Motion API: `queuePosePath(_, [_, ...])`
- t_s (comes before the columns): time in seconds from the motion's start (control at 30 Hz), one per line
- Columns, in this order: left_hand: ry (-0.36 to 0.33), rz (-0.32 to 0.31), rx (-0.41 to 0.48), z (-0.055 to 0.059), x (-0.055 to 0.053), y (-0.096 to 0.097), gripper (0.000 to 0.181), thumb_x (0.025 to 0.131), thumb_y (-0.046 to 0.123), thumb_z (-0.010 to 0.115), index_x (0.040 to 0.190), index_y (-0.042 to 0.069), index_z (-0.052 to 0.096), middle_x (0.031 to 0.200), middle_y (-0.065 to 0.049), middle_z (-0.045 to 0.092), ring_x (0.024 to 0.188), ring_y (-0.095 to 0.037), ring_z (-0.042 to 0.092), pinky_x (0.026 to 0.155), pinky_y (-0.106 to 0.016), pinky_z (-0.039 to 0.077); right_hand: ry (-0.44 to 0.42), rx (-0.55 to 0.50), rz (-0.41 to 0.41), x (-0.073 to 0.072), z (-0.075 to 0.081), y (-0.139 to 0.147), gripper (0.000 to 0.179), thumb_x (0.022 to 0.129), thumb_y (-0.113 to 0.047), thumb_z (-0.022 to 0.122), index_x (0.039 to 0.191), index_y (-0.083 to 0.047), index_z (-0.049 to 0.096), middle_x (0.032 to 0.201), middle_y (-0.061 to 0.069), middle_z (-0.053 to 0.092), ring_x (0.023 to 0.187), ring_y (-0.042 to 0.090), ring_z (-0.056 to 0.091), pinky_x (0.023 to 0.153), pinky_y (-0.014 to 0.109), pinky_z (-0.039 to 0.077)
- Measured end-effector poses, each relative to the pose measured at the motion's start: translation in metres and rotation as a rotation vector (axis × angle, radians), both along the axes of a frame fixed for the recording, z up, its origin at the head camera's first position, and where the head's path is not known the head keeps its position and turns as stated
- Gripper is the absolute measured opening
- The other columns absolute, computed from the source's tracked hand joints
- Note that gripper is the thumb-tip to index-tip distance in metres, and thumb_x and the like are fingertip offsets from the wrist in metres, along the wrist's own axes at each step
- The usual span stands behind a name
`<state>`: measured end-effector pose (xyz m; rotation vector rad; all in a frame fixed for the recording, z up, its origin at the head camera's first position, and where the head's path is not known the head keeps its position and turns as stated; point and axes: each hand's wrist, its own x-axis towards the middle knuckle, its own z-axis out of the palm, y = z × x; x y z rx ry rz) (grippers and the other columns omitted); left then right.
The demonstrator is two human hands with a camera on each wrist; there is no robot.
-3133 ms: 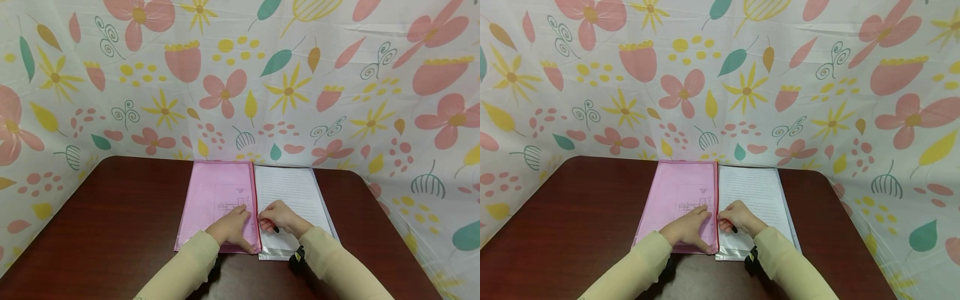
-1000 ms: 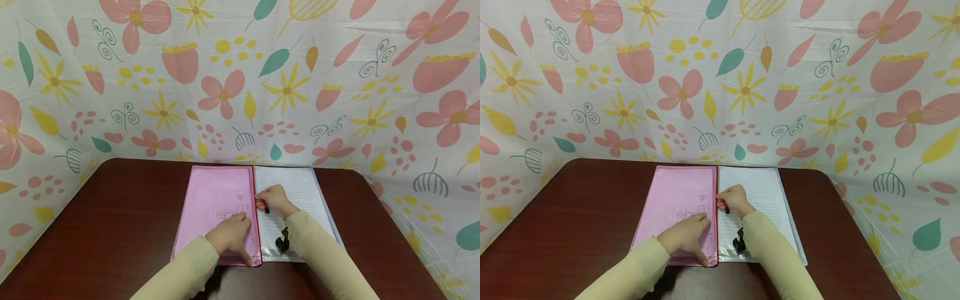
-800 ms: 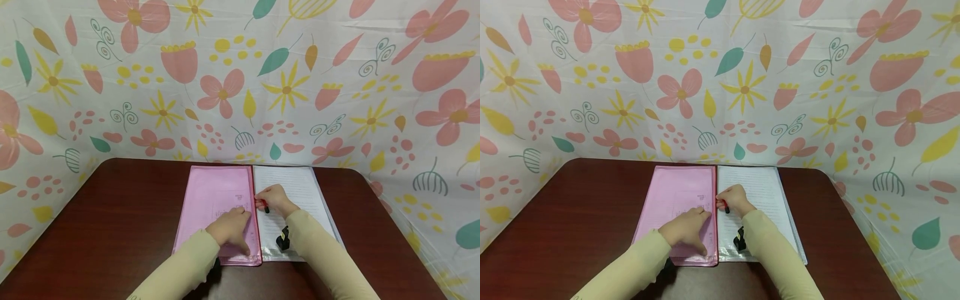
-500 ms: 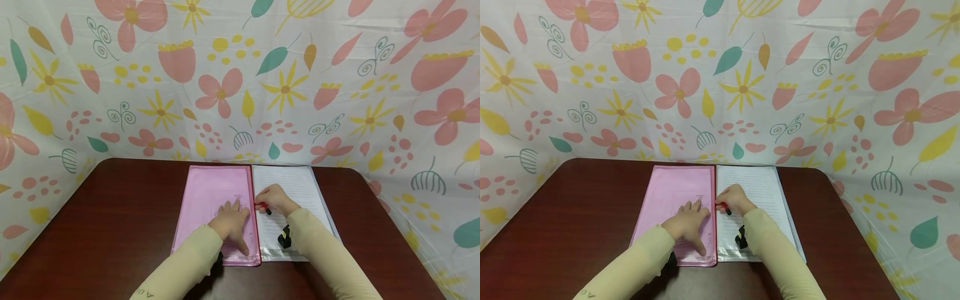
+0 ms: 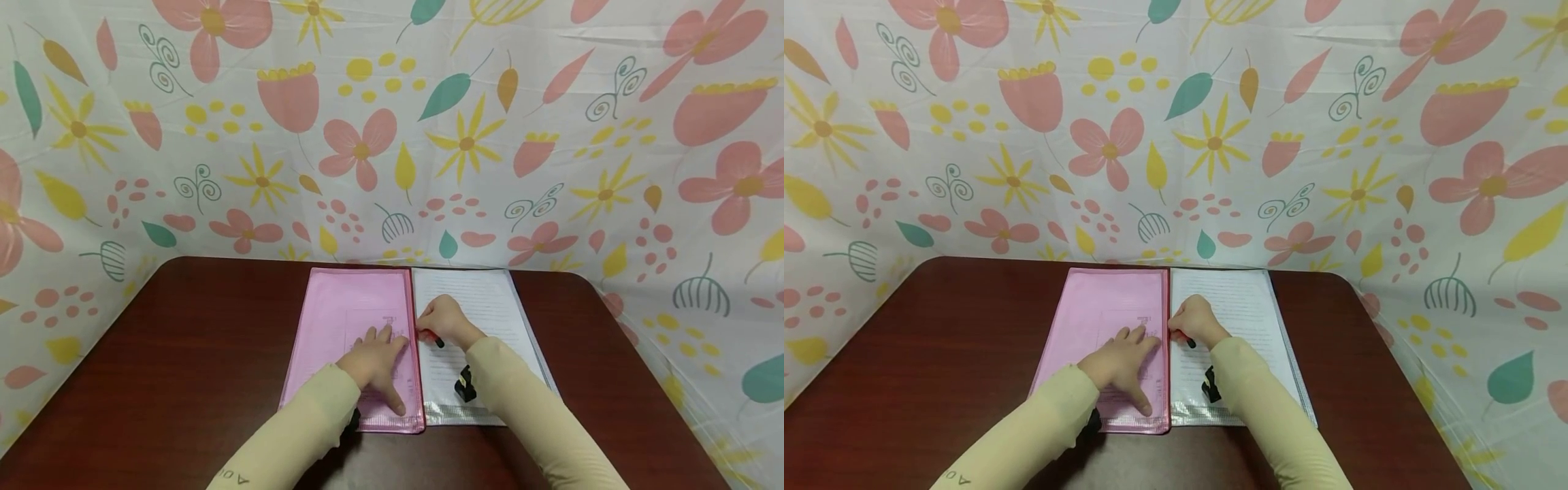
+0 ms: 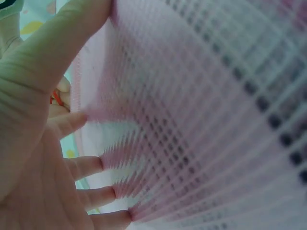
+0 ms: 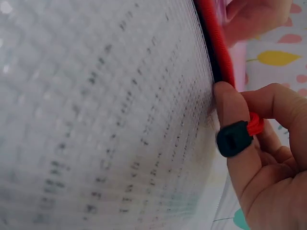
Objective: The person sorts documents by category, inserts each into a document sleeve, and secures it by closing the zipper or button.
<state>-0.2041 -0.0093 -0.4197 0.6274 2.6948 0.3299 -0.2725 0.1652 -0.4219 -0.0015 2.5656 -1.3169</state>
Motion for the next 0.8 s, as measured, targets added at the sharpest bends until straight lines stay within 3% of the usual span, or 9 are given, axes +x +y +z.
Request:
queuePosePath(0.13, [-0.018,-0.001,-0.005,0.003,0.001,-0.003,0.132,0.041,0.057,0.088,0.151,0.020,0.024,0.157,-0.017,0.017,0.142,-0.043,0.017,0.111,-0.058,0.023,0.030,0.011,0.007,-0.002,0.001,-0.001,0.008,0.077,-0.001,0.066,0.075,0.005,0.071,0.060,0.015,0.069,0.048,0.014,0.062,0.048,0.022,0.048])
queuePosePath(0.53, [-0.040,0.008,0.009,0.004,0.003,-0.005,0.131,0.043,0.056,0.088,0.151,0.022,0.023,0.158,-0.015,0.014,0.144,-0.041,0.014,0.113,-0.056,0.020,0.050,-0.048,-0.045,-0.013,-0.006,-0.002,0.010,0.079,-0.002,0.068,0.081,0.007,0.071,0.064,0.014,0.070,0.052,0.016,0.066,0.053,0.027,0.055])
queuePosePath(0.8, [-0.027,0.005,-0.007,0.001,0.002,-0.005,0.132,0.042,0.059,0.087,0.151,0.023,0.022,0.158,-0.015,0.014,0.144,-0.040,0.015,0.113,-0.054,0.022,0.021,-0.188,-0.074,-0.024,-0.012,0.001,0.016,0.082,-0.001,0.064,0.088,0.012,0.069,0.061,0.011,0.069,0.051,0.012,0.064,0.053,0.024,0.054])
